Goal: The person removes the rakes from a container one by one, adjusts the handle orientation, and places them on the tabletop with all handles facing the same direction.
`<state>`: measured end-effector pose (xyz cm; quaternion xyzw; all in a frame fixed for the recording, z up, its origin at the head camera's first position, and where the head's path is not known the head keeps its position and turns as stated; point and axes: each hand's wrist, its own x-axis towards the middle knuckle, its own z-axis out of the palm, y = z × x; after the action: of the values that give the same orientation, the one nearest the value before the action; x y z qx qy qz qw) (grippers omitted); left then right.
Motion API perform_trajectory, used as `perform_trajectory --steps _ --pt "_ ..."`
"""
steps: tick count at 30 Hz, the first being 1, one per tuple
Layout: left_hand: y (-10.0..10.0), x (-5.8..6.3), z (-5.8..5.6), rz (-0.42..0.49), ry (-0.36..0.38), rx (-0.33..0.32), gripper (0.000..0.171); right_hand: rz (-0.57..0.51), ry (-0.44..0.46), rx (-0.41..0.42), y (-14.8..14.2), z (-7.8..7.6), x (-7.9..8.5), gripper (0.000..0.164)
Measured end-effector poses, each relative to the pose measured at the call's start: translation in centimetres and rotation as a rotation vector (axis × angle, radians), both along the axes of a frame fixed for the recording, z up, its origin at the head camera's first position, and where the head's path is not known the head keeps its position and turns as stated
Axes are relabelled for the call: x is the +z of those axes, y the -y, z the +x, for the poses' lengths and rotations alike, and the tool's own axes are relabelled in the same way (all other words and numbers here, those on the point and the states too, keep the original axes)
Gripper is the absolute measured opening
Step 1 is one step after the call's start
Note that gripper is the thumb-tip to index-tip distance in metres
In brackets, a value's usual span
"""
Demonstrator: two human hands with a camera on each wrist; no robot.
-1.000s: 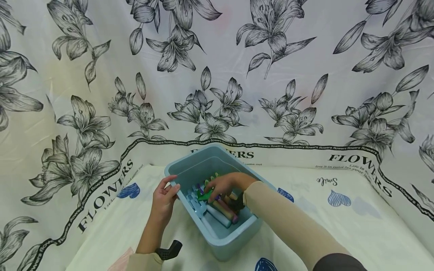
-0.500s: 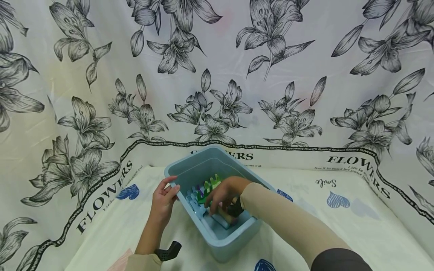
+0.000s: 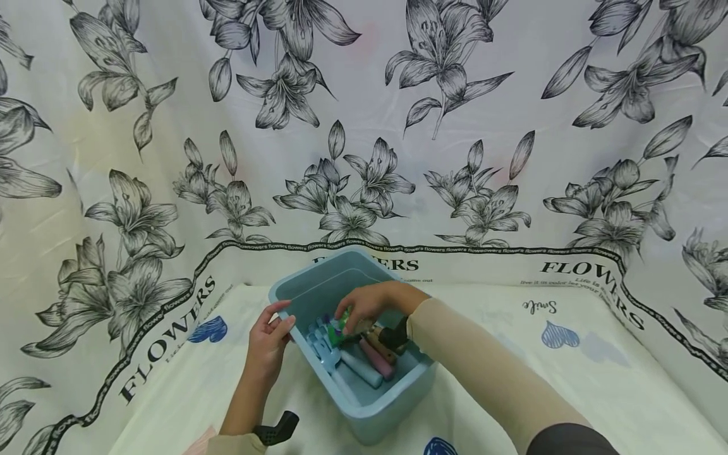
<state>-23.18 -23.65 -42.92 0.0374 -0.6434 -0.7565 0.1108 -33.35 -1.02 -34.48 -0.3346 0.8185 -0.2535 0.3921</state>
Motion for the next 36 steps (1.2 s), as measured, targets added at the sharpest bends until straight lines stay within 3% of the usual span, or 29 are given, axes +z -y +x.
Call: perform_trajectory --steps 10,15,18,25,32,36 --pt "-0.2 0.2 0.0 0.033 0.037 -0.006 0.056 -0.231 -0.088 -0.084 -2.1 0.0 1.3 0.04" --pt "-0.2 0.3 0.1 0.034 0.036 -0.005 0.056 -0.309 -0.198 -0.084 -3.4 0.4 2.3 0.035" --pt "-0.2 0.2 0.1 0.037 -0.003 -0.009 0.048 -0.325 -0.316 -0.064 -4.3 0.9 3.0 0.027" --pt "0.0 -0.2 0.2 0.046 -0.089 -0.036 0.035 -0.232 -0.663 -0.005 -6.8 3.0 3.8 0.015" --pt "0.0 -0.2 0.0 0.029 -0.065 -0.033 0.037 -0.275 -0.864 -0.032 -9.4 4.5 3.4 0.017" --pt "-0.1 -0.1 0.0 0.026 -0.046 -0.023 0.038 -0.351 -0.989 -0.077 -10.8 5.4 3.0 0.019"
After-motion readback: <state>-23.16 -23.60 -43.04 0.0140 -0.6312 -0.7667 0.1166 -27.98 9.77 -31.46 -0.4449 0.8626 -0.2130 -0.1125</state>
